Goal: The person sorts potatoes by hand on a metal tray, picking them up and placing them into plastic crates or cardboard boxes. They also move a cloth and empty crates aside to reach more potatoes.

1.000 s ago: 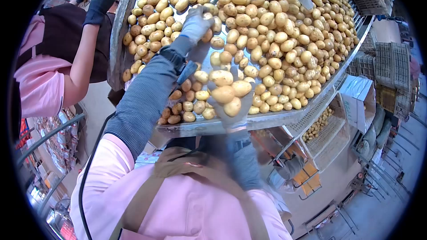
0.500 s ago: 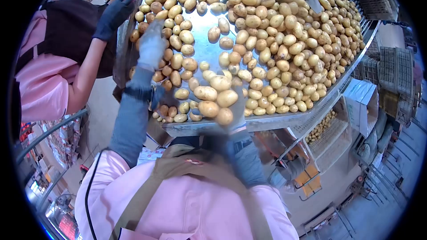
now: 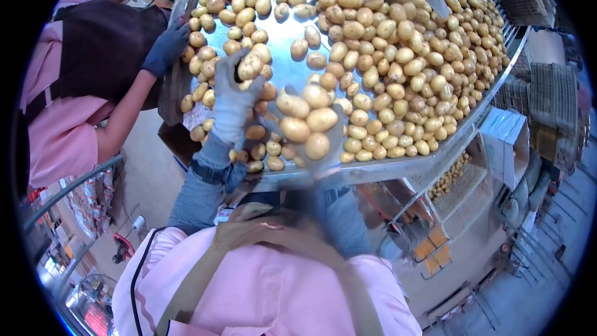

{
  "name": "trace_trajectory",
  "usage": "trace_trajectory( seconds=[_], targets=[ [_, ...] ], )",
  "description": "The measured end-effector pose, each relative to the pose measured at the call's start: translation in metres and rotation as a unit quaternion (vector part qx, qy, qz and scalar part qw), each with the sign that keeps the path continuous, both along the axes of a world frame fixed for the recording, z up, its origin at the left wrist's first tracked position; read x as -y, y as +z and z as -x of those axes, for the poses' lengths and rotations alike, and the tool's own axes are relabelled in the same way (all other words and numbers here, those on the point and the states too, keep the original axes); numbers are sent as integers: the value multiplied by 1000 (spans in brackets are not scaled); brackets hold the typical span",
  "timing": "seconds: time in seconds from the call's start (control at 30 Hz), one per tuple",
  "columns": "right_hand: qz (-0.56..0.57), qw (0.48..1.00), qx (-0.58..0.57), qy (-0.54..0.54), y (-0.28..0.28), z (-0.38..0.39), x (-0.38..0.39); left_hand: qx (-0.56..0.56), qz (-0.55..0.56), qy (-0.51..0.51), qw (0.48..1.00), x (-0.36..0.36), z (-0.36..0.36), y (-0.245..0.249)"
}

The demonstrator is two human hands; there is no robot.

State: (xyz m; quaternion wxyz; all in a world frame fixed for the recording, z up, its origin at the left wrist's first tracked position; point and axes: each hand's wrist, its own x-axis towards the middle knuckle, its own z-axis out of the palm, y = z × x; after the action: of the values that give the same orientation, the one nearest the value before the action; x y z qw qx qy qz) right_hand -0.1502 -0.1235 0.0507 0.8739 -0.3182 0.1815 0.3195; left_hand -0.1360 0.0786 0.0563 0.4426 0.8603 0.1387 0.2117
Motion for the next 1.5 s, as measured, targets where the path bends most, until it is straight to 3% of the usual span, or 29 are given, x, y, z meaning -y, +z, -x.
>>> trace_trajectory(
  seconds=[0.03, 0.33, 0.47, 0.53, 0.6, 0.63, 0.67, 0.73, 0.8, 0.83, 0.9, 0.93, 0.97, 1.0, 1.07, 1.17, 1.33, 1.37, 1.43, 1.5],
  targets=[
    [30, 999, 15, -8, 4, -4, -2, 6, 71, -4, 997, 14, 10, 8],
    [174, 979, 83, -68, 53, -23, 10, -43, -43, -127, 990, 68, 45, 27],
    [232, 968, 64, -75, 75, -21, 50, -72, 41, -178, 981, 95, 66, 32],
    [246, 935, 230, -113, 49, 0, 76, -71, 81, -216, 970, 109, 62, 30],
    [72, 973, 177, -129, 81, -2, 93, -72, 144, -244, 956, 127, 58, 22],
    [-51, 988, 83, -119, 94, -3, 118, -99, 196, -241, 945, 144, 53, 36],
    [-161, 980, -28, -116, 108, -5, 142, -111, 239, -239, 935, 161, 49, 38],
    [-290, 950, -25, -113, 104, 2, 192, -144, 320, -238, 906, 200, 39, 49],
    [-271, 936, 154, -164, 60, 14, 230, -158, 337, -254, 893, 247, 28, 58],
    [-278, 929, 155, -190, 35, 15, 256, -165, 345, -264, 886, 272, 21, 61],
    [-289, 883, 243, -279, 33, 9, 300, -185, 341, -280, 878, 327, 8, 69],
    [-290, 834, 327, -338, 48, 0, 309, -193, 333, -286, 878, 354, 1, 72],
    [-284, 771, 416, -390, 63, -16, 318, -194, 324, -297, 877, 382, -9, 73],
    [-266, 764, 440, -389, 73, -26, 345, -202, 316, -305, 875, 404, -17, 71],
    [-190, 807, 428, -361, 77, -29, 429, -198, 309, -334, 868, 439, -25, 74],
    [-83, 804, 437, -395, 88, -58, 565, -171, 264, -374, 873, 455, -24, 83],
    [102, 783, 241, -564, 144, -161, 770, -197, 182, -347, 898, 429, -16, 74],
    [117, 774, 180, -595, 151, -177, 795, -200, 208, -329, 899, 422, -10, 66],
    [126, 762, 99, -627, 150, -196, 813, -198, 174, -304, 915, 402, -1, 53],
    [138, 783, 103, -597, 113, -190, 792, -215, 203, -274, 915, 387, 9, 49]
  ],
)
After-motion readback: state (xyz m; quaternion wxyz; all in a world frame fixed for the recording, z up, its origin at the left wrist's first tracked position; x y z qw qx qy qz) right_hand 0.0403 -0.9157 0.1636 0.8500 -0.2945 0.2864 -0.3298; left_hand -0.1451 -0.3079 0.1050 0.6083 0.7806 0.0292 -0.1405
